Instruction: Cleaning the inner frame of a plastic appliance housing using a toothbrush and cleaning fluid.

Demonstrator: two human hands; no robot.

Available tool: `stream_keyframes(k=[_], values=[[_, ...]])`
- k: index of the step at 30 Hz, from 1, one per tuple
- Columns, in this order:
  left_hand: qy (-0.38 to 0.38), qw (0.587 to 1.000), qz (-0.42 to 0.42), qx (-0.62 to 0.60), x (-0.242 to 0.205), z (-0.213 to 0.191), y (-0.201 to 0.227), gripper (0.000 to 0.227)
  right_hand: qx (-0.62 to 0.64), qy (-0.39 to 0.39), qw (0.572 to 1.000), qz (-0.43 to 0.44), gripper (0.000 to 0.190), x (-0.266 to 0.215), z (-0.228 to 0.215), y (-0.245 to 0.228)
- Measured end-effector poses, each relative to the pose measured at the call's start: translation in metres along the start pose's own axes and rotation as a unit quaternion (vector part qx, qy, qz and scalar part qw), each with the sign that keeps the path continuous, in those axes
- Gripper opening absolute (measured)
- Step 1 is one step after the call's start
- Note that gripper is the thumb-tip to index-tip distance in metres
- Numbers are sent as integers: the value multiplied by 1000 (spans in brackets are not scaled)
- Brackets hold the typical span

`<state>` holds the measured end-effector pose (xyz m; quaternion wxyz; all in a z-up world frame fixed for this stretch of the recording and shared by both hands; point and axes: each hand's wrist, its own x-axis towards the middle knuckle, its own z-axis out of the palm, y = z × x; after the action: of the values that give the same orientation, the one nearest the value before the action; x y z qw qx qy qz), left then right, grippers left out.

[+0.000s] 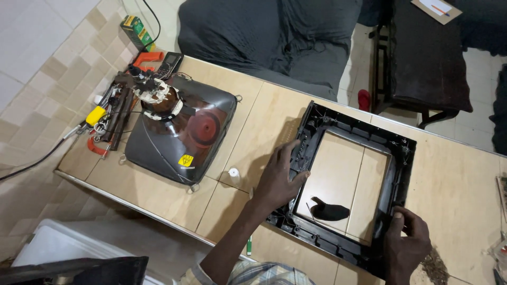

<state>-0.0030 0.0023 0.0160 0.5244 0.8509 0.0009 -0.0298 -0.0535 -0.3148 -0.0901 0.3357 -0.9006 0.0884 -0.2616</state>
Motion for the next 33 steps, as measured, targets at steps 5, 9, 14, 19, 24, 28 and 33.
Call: stream_keyframes(k=[5, 9, 14, 19, 24, 28, 33], values=[[-4, 1000, 9, 2, 0, 1, -3, 72, 8, -6, 1000, -16, 19, 2, -1, -1], [12, 1000, 22, 10, 3, 5, -6, 75, 15, -36, 999, -2, 20, 6, -7, -12], [8, 997, 76, 4, 5, 8, -25, 73, 14, -55, 998, 10, 21, -3, -19, -14], [-8, 999, 39, -19, 1, 5, -20, 76, 25, -64, 998, -1, 21, -15, -43, -49], [-7, 999, -49, -4, 2, 5, -28, 80, -25, -38, 996, 74, 20, -33, -61, -29], [-31, 992, -121, 24, 6, 1, -28, 73, -24, -31, 996, 76, 14, -39, -66, -32], [-18, 988, -150, 28, 3, -1, -17, 48, 7, -210, 925, 318, 62, -33, -68, -58]])
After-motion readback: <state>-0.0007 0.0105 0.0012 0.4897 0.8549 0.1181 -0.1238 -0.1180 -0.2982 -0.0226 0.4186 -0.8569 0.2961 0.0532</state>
